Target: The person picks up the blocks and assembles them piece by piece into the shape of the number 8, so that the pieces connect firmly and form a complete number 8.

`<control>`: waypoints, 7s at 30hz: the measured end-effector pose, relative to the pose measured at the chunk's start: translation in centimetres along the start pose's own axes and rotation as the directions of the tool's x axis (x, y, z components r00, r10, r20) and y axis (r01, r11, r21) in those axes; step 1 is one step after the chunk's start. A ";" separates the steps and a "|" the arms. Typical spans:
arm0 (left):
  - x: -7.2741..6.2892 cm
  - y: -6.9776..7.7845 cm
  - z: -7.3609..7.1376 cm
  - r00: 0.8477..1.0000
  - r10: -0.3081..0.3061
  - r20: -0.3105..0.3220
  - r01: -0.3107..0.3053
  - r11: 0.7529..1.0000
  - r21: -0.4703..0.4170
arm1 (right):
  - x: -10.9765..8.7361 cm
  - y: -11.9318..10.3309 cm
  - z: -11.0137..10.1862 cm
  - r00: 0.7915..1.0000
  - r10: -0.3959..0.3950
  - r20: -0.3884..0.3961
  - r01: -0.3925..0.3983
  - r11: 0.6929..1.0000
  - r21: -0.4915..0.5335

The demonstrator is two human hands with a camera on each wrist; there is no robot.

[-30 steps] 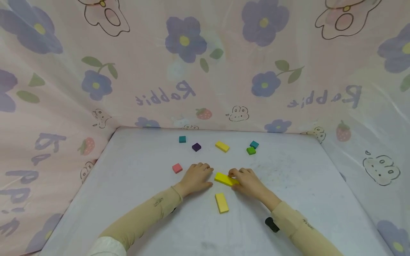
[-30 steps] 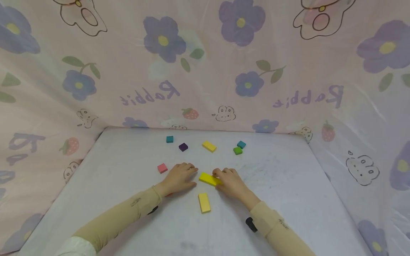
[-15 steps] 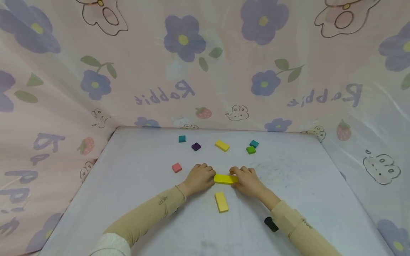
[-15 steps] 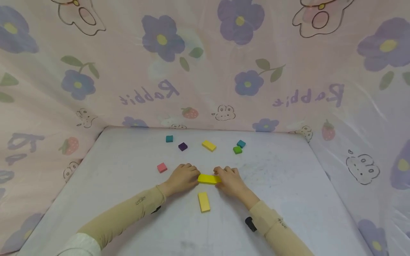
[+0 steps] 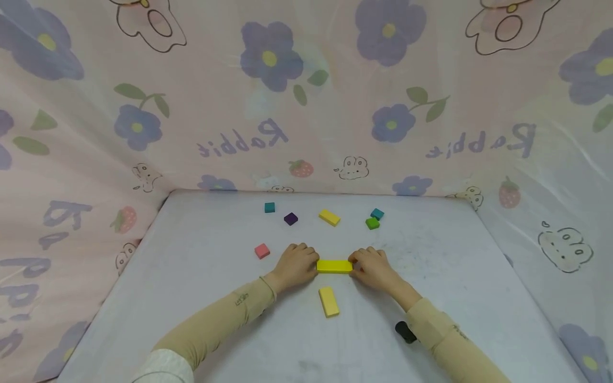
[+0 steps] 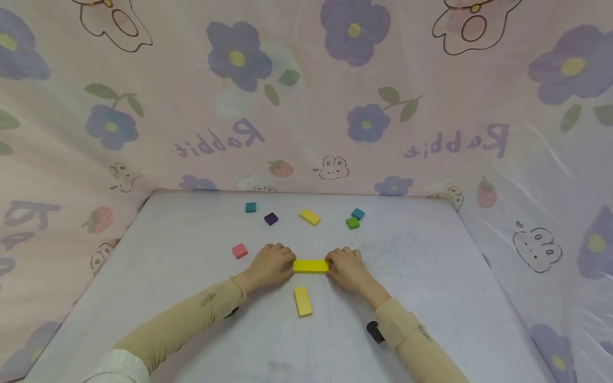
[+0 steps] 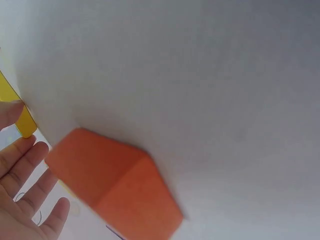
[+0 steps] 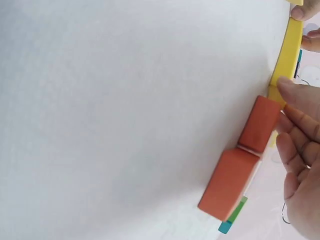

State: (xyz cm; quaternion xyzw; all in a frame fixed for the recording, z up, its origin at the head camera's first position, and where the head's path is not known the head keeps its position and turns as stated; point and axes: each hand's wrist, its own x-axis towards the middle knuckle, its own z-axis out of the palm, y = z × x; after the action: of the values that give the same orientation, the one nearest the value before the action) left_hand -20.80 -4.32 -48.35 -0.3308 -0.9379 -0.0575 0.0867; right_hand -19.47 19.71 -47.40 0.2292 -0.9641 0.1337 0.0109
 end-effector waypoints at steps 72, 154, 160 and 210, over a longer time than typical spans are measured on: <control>4.4 -3.1 0.5 0.959 -0.221 0.178 0.232 0.972 -0.040 | 4.5 1.5 -0.4 0.986 0.166 -0.014 -0.164 0.980 0.112; 4.2 -3.3 0.1 0.954 -0.237 0.183 0.251 0.966 -0.060 | 6.8 4.5 -1.0 0.961 0.261 0.093 -0.275 0.940 0.201; 4.2 -3.4 0.2 0.955 -0.234 0.180 0.247 0.968 -0.052 | 6.9 4.4 -0.8 0.960 0.264 0.091 -0.278 0.938 0.209; 4.0 -3.0 -0.1 0.958 -0.234 0.166 0.245 0.968 -0.050 | -3.8 8.6 -3.1 0.966 0.109 0.236 -0.183 0.928 0.324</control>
State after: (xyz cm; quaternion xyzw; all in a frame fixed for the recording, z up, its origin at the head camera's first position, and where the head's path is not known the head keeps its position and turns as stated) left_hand -25.73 -4.24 -47.57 -0.2211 -0.9724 -0.0739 -0.0077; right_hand -20.05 29.54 -46.87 0.1678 -0.9359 0.2749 -0.1428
